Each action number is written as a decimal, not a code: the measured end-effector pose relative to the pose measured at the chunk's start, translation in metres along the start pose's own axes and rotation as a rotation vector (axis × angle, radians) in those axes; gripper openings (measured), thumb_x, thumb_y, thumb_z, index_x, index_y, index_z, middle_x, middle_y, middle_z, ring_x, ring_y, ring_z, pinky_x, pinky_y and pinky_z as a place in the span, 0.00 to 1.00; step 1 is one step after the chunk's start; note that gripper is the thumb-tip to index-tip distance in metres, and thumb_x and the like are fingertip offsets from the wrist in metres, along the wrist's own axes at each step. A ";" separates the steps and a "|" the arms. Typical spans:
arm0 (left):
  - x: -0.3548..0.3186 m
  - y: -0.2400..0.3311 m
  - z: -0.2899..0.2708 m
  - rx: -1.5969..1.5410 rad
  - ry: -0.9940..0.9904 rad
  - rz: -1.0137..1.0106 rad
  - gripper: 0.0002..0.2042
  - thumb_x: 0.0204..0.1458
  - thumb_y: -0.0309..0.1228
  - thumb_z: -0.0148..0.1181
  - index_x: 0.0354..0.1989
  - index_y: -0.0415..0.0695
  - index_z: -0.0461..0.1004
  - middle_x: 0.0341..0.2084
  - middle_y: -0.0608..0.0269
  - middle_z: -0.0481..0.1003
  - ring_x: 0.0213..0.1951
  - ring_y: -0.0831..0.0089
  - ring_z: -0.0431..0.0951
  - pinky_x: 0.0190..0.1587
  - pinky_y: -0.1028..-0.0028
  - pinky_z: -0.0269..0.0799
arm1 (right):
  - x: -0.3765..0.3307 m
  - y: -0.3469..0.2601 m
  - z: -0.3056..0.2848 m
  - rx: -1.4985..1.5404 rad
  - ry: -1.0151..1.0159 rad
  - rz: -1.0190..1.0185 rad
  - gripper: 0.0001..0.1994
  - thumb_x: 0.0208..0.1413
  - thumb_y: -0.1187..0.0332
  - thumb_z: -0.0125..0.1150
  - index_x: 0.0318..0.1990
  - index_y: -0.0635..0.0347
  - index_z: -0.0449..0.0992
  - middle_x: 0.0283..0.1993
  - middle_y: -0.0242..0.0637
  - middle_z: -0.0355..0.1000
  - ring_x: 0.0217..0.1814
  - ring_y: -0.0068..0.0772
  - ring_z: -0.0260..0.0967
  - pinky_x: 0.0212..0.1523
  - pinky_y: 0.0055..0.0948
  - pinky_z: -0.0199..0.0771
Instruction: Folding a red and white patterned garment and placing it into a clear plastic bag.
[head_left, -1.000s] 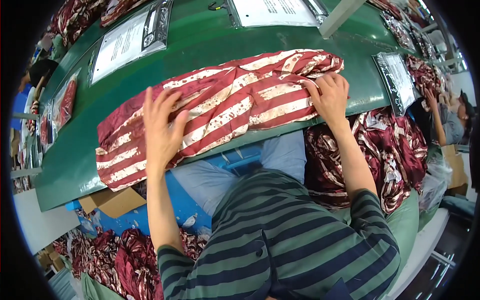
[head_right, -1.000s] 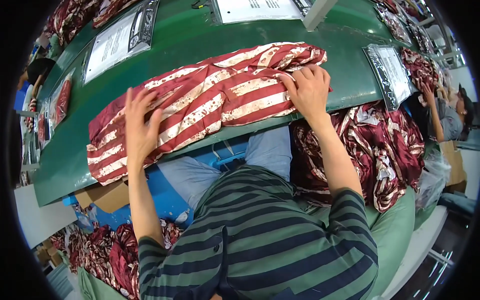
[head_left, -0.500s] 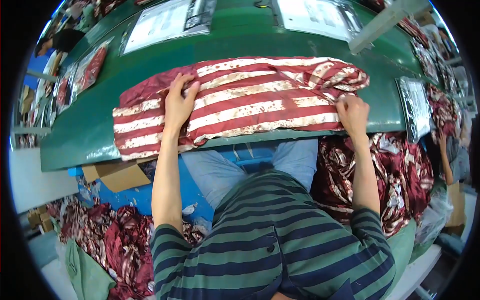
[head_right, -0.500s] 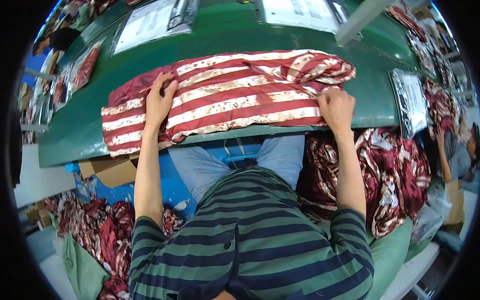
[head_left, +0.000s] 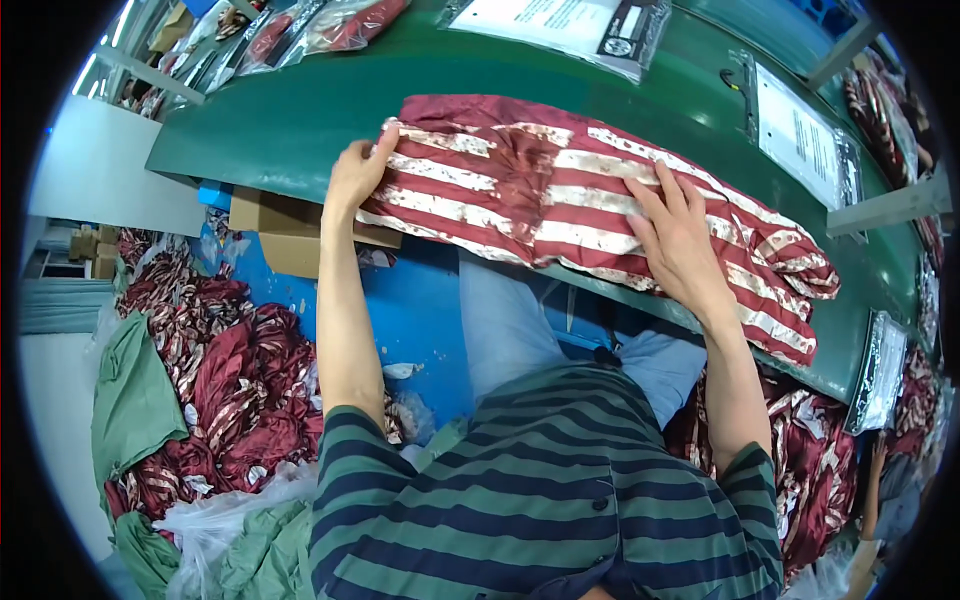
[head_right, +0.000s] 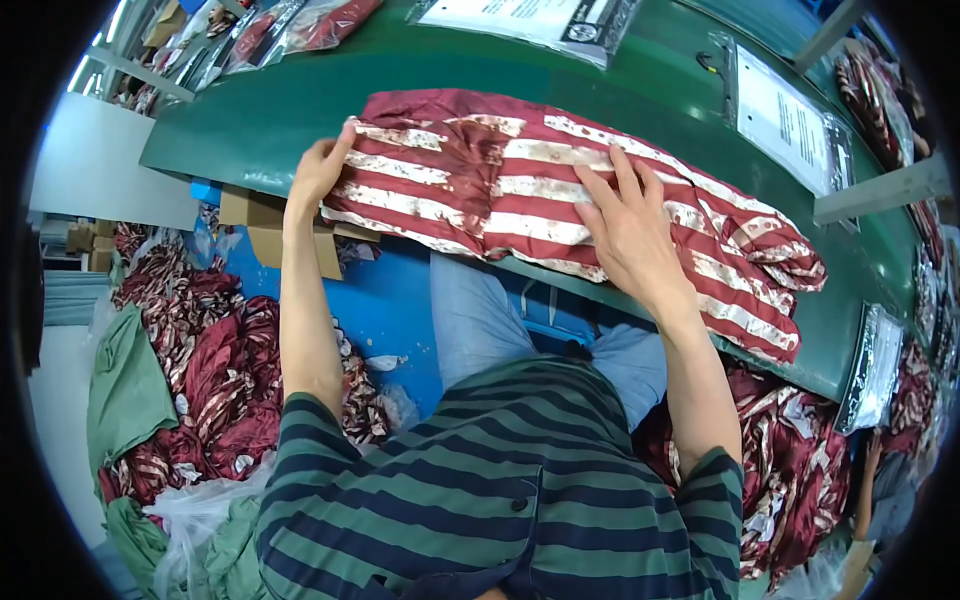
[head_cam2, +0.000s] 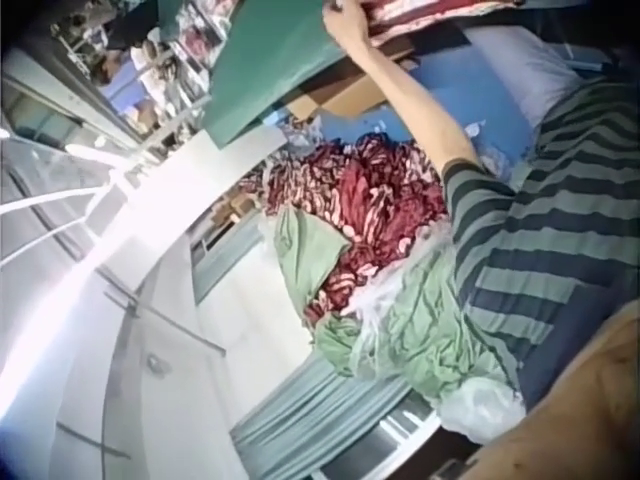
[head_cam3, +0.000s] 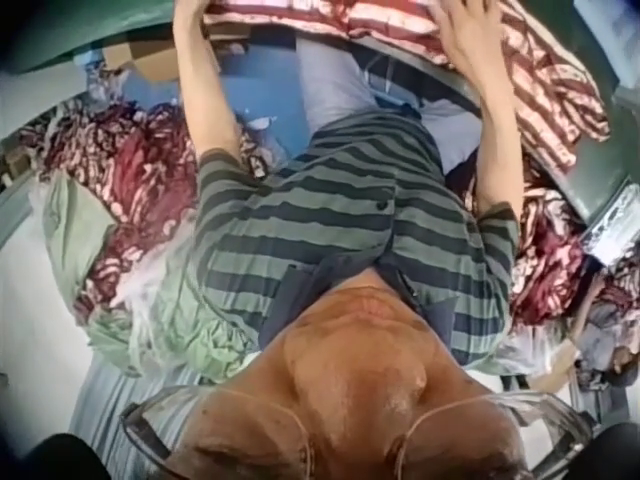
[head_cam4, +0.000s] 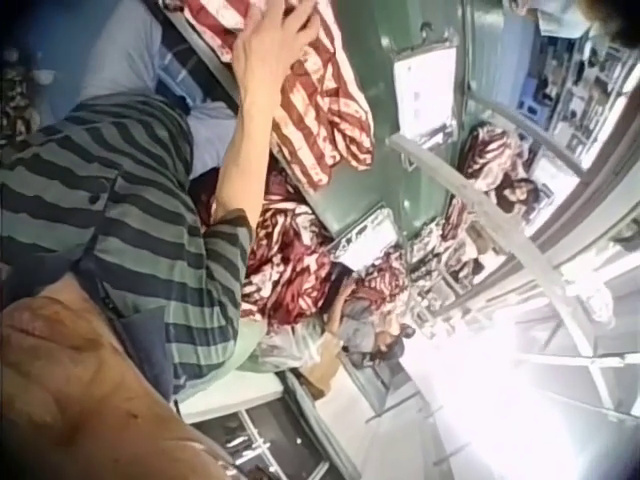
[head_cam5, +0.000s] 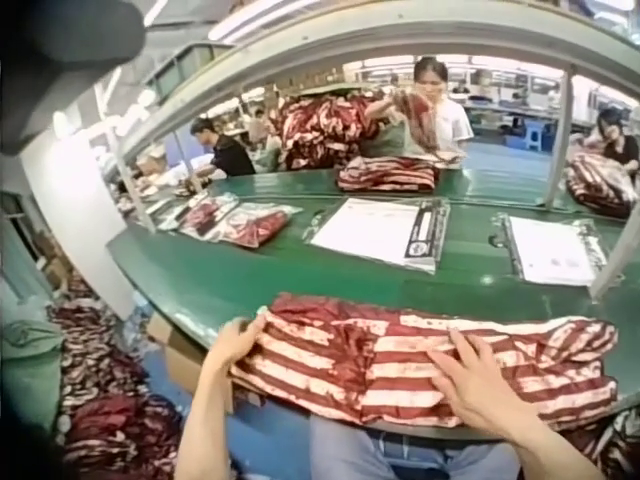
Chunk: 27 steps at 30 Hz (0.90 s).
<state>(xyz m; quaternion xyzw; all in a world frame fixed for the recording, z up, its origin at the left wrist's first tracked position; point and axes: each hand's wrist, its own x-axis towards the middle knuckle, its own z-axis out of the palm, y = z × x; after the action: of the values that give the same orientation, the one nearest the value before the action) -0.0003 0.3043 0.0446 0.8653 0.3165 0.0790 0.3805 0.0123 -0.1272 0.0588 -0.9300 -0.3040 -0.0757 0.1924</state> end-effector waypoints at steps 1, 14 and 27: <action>0.002 -0.010 -0.007 -0.010 0.001 0.010 0.34 0.52 0.52 0.69 0.52 0.26 0.75 0.42 0.43 0.81 0.46 0.57 0.82 0.48 0.66 0.78 | 0.002 -0.002 0.001 -0.011 0.008 -0.001 0.21 0.66 0.69 0.53 0.66 0.54 0.69 0.74 0.50 0.57 0.71 0.59 0.54 0.67 0.51 0.62; 0.050 -0.105 0.003 -0.710 -0.467 0.146 0.12 0.55 0.29 0.60 0.45 0.36 0.78 0.44 0.61 0.78 0.44 0.73 0.75 0.53 0.75 0.67 | -0.004 -0.010 0.062 -0.094 -0.175 0.255 0.32 0.70 0.43 0.30 0.76 0.46 0.52 0.77 0.54 0.51 0.78 0.67 0.42 0.67 0.64 0.48; 0.078 -0.156 -0.022 -0.408 0.042 0.420 0.12 0.59 0.28 0.59 0.50 0.39 0.76 0.46 0.58 0.79 0.44 0.70 0.78 0.50 0.76 0.72 | 0.009 -0.016 0.055 0.186 -0.057 0.223 0.28 0.71 0.50 0.37 0.73 0.49 0.58 0.72 0.56 0.57 0.72 0.69 0.55 0.64 0.68 0.57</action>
<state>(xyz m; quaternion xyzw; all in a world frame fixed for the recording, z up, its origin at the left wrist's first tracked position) -0.0233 0.4454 -0.0587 0.8157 0.1160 0.2359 0.5153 0.0115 -0.0879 0.0161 -0.9380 -0.2096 0.0012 0.2762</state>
